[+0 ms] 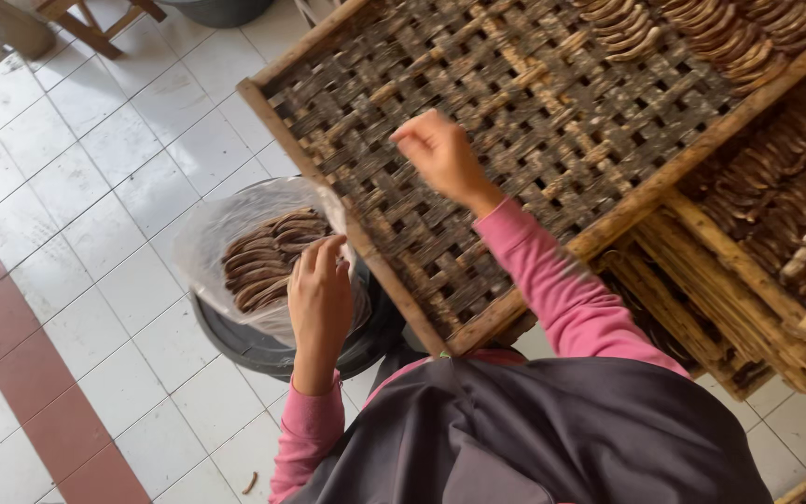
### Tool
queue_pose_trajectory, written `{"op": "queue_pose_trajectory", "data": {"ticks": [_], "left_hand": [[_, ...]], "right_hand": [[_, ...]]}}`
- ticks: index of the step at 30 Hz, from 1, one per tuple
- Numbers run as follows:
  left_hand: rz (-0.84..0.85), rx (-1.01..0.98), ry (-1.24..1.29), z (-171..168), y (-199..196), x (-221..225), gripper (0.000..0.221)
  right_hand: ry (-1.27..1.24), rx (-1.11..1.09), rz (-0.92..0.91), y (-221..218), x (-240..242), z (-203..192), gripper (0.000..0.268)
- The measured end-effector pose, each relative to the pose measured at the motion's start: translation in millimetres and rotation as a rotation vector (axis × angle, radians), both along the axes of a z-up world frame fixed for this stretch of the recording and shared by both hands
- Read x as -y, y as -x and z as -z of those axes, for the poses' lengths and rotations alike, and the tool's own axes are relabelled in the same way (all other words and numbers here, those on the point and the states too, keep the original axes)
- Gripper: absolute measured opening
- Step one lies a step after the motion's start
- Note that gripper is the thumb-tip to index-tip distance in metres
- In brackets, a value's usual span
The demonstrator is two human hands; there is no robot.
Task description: The person picks up dried banana slices from a woven bamboo rack and places them into a clear plastic bag.
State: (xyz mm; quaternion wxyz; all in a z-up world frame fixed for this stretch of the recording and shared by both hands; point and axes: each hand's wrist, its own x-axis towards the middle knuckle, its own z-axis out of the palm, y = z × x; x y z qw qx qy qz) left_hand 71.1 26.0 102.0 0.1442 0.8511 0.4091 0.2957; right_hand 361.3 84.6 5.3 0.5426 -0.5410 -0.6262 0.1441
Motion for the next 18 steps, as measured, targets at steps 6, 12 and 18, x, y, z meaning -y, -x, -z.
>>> {"op": "queue_pose_trajectory", "data": {"ticks": [6,12,18], "left_hand": [[0.261,0.185,0.240,25.0,-143.9,-28.5,0.030],[0.408,0.132,0.238,92.6,-331.1,-63.4,0.028],[0.371,0.041,0.209,145.8,-469.1,-97.4,0.031]], "right_hand": [[0.137,0.058,0.560,-239.8,33.3,44.5,0.024],[0.292,0.307,0.590,-364.6,38.3,92.7,0.036],[0.212,0.344,0.606,-380.9,25.8,114.8,0.007]]}}
